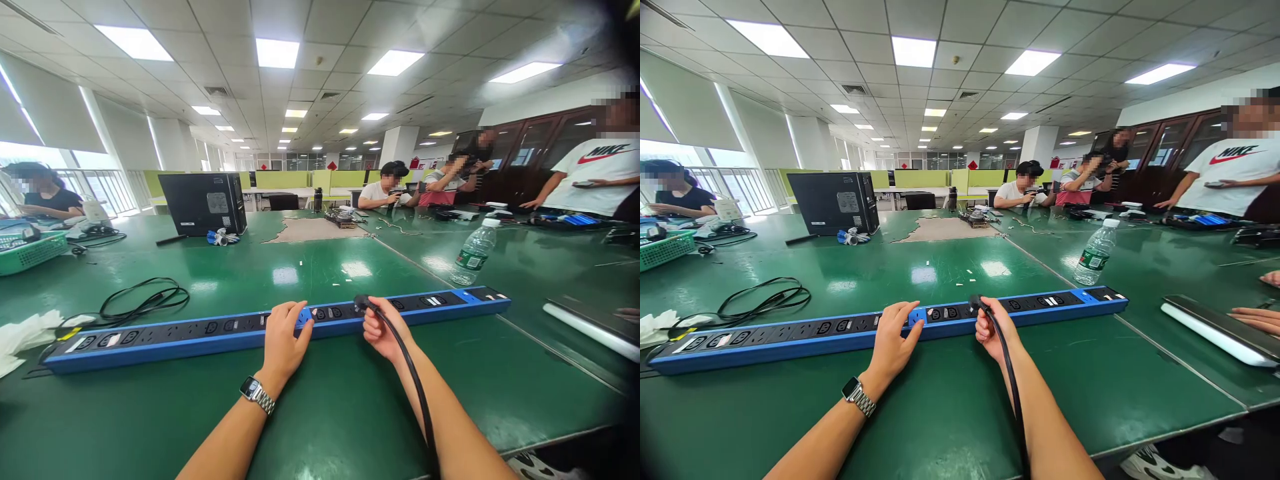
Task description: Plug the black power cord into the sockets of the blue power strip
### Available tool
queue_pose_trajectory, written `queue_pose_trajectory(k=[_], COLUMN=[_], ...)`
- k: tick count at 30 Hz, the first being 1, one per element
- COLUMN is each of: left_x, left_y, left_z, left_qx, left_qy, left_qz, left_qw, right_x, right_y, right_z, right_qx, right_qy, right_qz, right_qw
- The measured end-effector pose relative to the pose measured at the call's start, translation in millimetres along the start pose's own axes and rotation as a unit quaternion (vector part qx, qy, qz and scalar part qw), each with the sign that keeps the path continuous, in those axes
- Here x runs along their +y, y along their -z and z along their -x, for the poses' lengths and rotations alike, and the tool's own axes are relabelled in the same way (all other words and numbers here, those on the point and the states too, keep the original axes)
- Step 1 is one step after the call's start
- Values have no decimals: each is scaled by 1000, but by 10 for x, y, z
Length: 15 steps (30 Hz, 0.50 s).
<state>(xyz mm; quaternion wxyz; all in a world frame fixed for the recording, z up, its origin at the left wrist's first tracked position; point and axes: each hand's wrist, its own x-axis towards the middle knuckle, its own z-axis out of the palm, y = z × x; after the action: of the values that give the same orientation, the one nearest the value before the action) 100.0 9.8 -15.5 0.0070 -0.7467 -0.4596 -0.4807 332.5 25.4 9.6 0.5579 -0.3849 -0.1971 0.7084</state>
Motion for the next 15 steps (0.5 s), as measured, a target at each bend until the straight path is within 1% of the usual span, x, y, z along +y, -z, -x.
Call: queue_pose_trajectory(k=[2, 6, 11, 15], left_x=[4, -5, -21, -20], left_y=[-1, -5, -19, -21], left_z=[1, 9, 20, 23], left_qx=[-1, -1, -5, -3], left_qy=[-1, 4, 6, 9], left_qz=[-2, -4, -3, -3], left_qw=[1000, 1000, 1000, 1000], right_x=[23, 73, 82, 89], right_y=[-6, -68, -110, -93], right_z=[-19, -29, -32, -49], right_qx=[28, 53, 94, 114], right_qy=[-2, 10, 43, 20], right_qz=[48, 120, 226, 256], right_qw=[998, 991, 969, 960])
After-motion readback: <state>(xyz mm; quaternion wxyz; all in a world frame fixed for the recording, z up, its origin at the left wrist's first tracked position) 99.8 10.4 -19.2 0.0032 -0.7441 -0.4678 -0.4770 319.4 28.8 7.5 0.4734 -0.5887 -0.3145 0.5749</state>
